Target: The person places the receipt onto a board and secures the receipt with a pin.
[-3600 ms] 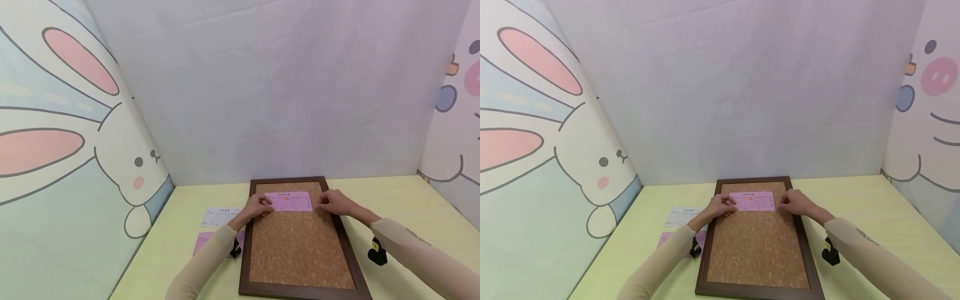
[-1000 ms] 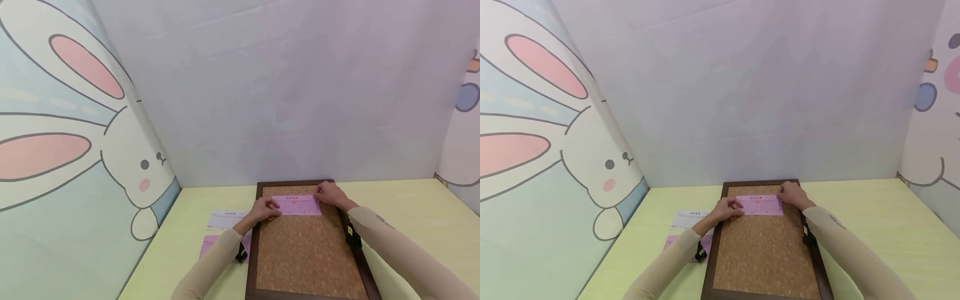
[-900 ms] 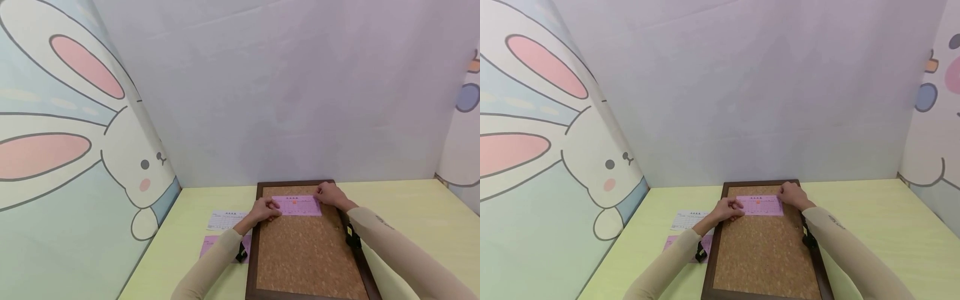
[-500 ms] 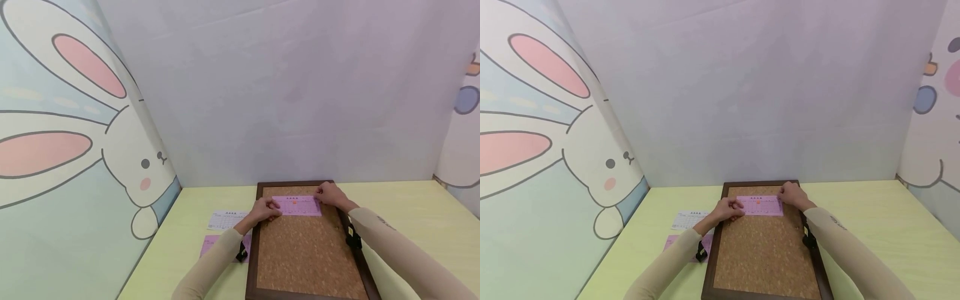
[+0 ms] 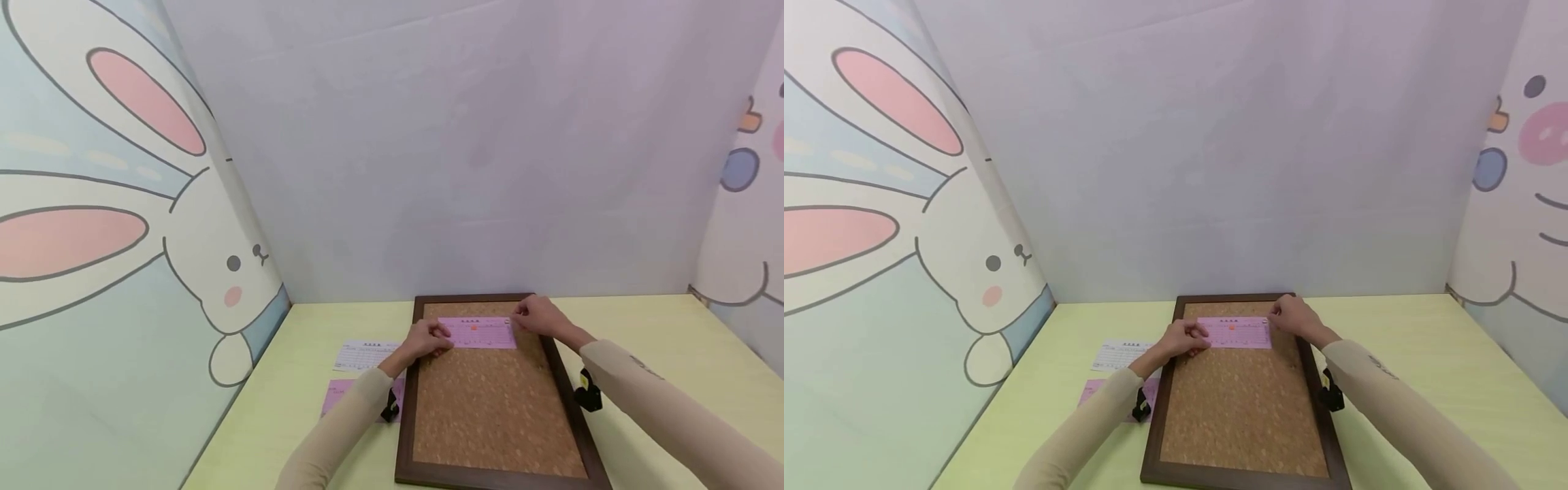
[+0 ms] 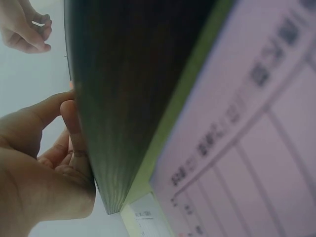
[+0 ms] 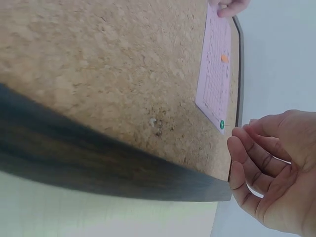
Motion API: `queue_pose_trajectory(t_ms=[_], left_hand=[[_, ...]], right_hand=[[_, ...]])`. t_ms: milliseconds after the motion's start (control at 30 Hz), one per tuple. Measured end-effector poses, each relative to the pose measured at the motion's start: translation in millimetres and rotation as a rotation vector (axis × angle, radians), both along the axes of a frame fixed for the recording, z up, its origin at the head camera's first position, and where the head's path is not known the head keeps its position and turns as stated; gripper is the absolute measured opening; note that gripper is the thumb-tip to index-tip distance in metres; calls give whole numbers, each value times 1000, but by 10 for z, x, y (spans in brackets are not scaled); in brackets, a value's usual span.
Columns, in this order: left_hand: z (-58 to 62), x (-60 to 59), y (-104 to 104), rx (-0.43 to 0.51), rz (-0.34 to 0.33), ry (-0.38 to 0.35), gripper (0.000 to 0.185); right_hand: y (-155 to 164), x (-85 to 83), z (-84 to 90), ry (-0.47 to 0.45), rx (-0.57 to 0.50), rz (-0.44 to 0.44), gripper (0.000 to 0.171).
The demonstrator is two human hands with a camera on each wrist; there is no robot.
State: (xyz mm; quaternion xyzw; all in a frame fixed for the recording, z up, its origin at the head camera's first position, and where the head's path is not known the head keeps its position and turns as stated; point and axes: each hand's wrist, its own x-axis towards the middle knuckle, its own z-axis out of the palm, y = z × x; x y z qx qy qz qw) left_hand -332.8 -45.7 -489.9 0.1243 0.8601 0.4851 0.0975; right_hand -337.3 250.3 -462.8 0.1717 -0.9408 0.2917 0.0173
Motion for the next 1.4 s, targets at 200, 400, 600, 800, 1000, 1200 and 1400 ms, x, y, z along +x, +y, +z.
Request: queue_pose_trajectory(t_ms=[200, 400, 600, 800, 1000, 1200, 1400], left_hand=[[6, -1, -29, -4, 9, 3, 17], [15, -7, -40, -6, 5, 2, 18], [27, -25, -44, 1, 6, -1, 17], [46, -42, -53, 15, -3, -8, 18], [61, -41, -68, 25, 0, -4, 17], [66, -14, -51, 31, -9, -11, 18], [91, 30, -33, 26, -6, -7, 18]], right_hand=[[25, 84, -6, 8, -10, 15, 19], [83, 160, -17, 14, -16, 26, 17], [122, 244, 25, 27, -31, 51, 17], [157, 308, 59, 0, -49, 49, 17], [158, 346, 84, 5, -47, 47, 17], [156, 409, 128, 3, -47, 50, 17], [146, 436, 167, -3, -55, 54, 17]])
